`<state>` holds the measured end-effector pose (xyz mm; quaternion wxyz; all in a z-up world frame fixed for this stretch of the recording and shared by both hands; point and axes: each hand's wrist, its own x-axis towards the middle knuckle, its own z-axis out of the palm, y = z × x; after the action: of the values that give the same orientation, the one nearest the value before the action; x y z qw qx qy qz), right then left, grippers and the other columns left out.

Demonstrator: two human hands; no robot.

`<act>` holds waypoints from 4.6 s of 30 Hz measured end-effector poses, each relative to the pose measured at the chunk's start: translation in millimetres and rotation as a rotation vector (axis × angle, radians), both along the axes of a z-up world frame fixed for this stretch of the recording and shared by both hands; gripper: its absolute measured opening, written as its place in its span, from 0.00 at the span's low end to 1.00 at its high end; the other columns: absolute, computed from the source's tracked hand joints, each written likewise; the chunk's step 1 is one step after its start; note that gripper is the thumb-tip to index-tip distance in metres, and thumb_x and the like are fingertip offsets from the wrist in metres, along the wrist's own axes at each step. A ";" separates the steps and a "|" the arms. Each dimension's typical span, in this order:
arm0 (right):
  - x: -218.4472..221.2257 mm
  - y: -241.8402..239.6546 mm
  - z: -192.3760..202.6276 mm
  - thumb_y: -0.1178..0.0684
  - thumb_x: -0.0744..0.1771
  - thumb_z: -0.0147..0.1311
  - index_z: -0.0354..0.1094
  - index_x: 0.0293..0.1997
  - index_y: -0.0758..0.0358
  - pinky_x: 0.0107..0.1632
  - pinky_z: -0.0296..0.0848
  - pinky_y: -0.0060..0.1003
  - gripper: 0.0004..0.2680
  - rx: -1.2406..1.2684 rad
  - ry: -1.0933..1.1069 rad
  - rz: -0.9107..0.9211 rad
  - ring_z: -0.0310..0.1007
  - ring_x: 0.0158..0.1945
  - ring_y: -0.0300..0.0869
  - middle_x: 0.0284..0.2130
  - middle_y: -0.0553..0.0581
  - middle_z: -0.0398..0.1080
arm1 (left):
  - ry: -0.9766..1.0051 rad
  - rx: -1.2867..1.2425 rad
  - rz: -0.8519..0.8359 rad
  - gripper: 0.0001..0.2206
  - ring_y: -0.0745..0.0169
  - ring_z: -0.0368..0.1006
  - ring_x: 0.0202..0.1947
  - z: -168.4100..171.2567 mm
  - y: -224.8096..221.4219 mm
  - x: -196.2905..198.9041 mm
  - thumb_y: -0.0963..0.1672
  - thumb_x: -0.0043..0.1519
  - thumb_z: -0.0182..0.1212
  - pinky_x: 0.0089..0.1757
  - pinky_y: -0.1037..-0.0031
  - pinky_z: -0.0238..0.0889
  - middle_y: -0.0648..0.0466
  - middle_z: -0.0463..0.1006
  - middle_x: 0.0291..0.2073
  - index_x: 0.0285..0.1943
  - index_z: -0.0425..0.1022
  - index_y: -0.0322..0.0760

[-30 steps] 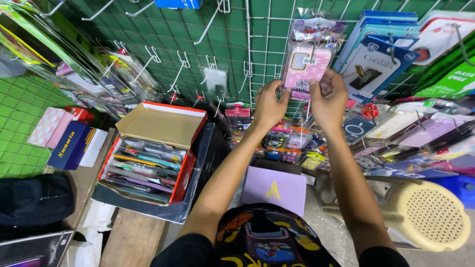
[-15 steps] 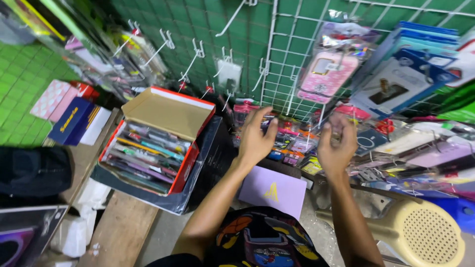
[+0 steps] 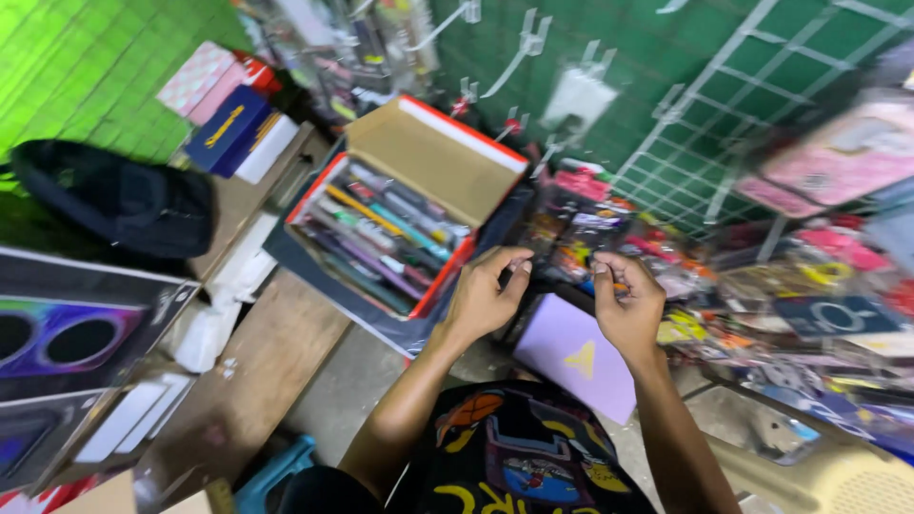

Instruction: Organizing and picking various mobile phone cases and retail items from a cardboard shoe box and hanging shelves.

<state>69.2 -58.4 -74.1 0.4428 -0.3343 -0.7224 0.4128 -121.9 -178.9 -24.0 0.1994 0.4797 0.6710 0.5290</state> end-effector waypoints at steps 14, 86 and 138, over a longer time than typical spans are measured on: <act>-199.7 -57.8 31.2 0.60 0.65 0.61 0.76 0.46 0.63 0.49 0.73 0.45 0.07 0.320 -0.378 0.090 0.74 0.44 0.54 0.39 0.60 0.75 | 0.644 -0.036 -0.046 0.20 0.36 0.63 0.60 -38.7 -44.0 -203.9 0.49 0.62 0.63 0.58 0.48 0.54 0.42 0.73 0.56 0.56 0.76 0.31; -97.9 -158.0 73.3 0.41 0.69 0.48 0.69 0.53 0.72 0.53 0.74 0.46 0.19 -0.611 0.516 -0.393 0.76 0.48 0.51 0.48 0.66 0.75 | -1.066 -0.324 -0.798 0.19 0.74 0.71 0.38 -76.9 -30.9 -133.7 0.41 0.64 0.61 0.41 0.80 0.66 0.60 0.77 0.41 0.65 0.70 0.32; 126.8 29.3 128.7 0.58 0.72 0.53 0.68 0.53 0.72 0.49 0.73 0.29 0.07 -0.210 0.296 -0.051 0.74 0.44 0.33 0.42 0.55 0.77 | 0.004 0.393 -0.391 0.09 0.77 0.66 0.24 156.3 212.9 123.4 0.44 0.65 0.65 0.27 0.79 0.60 0.59 0.77 0.23 0.44 0.83 0.33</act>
<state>195.9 -29.1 54.6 0.5173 -0.3324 -0.5937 0.5192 1.5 34.0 132.2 0.1995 0.6305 0.4506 0.5997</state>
